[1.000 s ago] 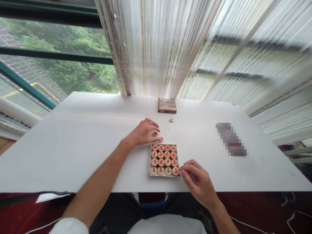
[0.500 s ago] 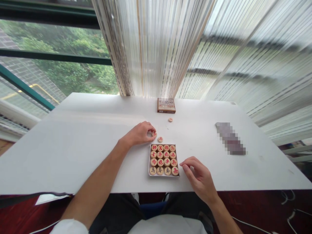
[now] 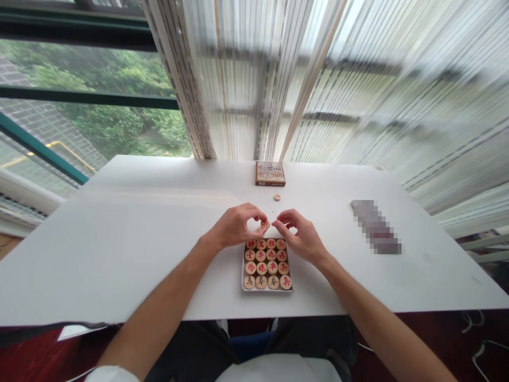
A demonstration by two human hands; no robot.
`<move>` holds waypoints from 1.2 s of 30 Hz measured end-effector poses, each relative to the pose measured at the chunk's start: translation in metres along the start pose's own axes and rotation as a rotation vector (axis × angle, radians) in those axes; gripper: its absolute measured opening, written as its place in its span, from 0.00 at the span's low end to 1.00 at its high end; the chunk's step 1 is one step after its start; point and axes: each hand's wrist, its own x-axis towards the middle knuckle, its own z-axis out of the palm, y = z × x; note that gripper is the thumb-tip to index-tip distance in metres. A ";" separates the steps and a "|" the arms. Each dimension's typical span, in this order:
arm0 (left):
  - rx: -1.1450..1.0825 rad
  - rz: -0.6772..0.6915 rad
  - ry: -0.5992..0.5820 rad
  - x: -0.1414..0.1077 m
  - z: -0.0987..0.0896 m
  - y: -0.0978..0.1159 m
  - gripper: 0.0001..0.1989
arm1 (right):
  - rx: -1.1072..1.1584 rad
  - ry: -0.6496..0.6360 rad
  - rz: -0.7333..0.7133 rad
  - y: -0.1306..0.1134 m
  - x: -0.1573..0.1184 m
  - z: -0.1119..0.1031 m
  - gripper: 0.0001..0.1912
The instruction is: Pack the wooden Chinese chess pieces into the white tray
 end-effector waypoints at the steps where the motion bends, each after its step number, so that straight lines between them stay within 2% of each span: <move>1: -0.003 0.005 0.000 0.000 0.001 0.001 0.06 | 0.005 -0.023 -0.010 0.001 0.003 0.002 0.12; 4: -0.010 0.030 -0.001 0.000 0.004 0.003 0.08 | 0.032 -0.065 -0.034 0.004 0.005 0.009 0.11; 8: -0.042 0.053 0.013 0.000 0.007 0.005 0.11 | 0.149 -0.057 -0.004 0.004 -0.002 0.014 0.11; 11: -0.070 0.040 0.009 0.000 0.009 0.005 0.12 | 0.223 -0.068 0.028 0.003 -0.005 0.014 0.14; 15: -0.124 0.000 -0.022 -0.001 0.009 0.002 0.14 | 0.209 -0.045 0.009 0.004 -0.007 0.011 0.14; 24: -0.064 -0.042 -0.119 -0.002 0.010 -0.004 0.06 | 0.258 0.013 -0.061 0.018 -0.007 0.007 0.12; 30: -0.001 -0.051 -0.085 -0.001 0.005 -0.007 0.07 | 0.289 0.034 -0.050 0.021 -0.008 0.009 0.13; 36: -0.024 -0.029 -0.154 -0.001 0.009 -0.006 0.06 | 0.304 0.018 -0.032 0.025 -0.008 0.011 0.15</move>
